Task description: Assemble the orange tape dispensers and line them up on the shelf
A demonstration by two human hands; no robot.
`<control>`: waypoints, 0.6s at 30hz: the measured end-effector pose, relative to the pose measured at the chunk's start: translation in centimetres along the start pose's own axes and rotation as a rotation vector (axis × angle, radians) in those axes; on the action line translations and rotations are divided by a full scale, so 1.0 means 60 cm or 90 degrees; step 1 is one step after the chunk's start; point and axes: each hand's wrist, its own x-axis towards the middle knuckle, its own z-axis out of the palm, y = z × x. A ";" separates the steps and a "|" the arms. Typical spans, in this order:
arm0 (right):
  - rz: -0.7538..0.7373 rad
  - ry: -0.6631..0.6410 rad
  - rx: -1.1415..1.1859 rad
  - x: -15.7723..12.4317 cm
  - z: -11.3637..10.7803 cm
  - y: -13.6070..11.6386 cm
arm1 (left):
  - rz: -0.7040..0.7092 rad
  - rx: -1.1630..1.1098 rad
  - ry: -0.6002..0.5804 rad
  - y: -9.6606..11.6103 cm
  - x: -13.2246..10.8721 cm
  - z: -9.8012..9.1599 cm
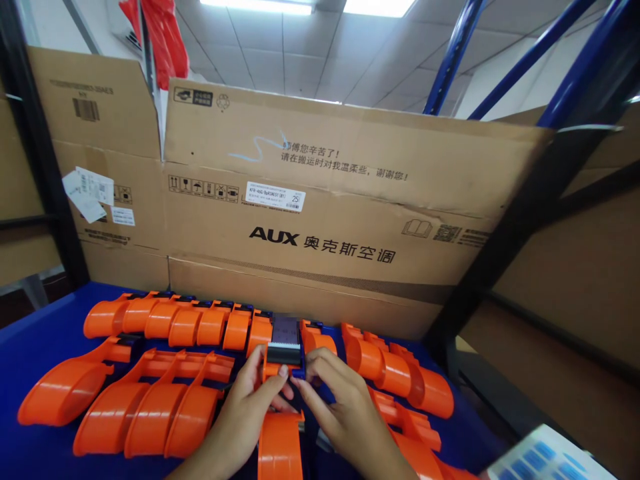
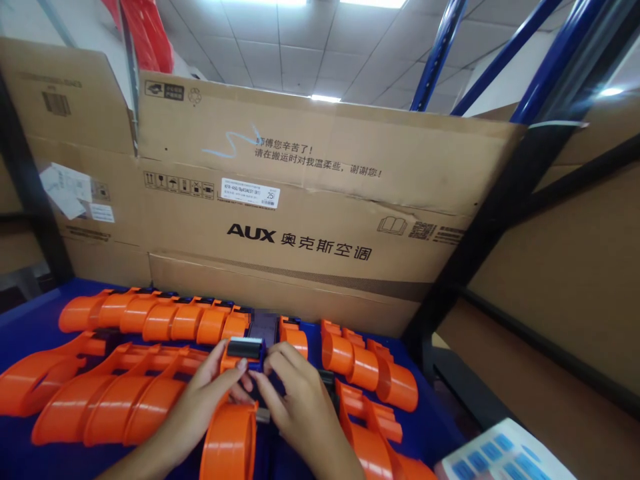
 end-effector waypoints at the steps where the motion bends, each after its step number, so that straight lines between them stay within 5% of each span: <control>1: 0.009 -0.003 0.005 0.000 -0.003 -0.003 | -0.001 -0.002 -0.001 0.001 0.001 0.000; 9: 0.172 0.080 0.228 -0.003 -0.019 -0.008 | -0.122 -0.141 -0.082 0.006 -0.010 0.003; 14: 0.267 -0.030 0.423 -0.002 -0.007 -0.009 | -0.213 -0.215 -0.225 0.008 -0.021 0.001; 18: 0.229 -0.028 0.504 0.001 0.002 -0.009 | -0.156 -0.206 -0.271 0.014 -0.027 0.005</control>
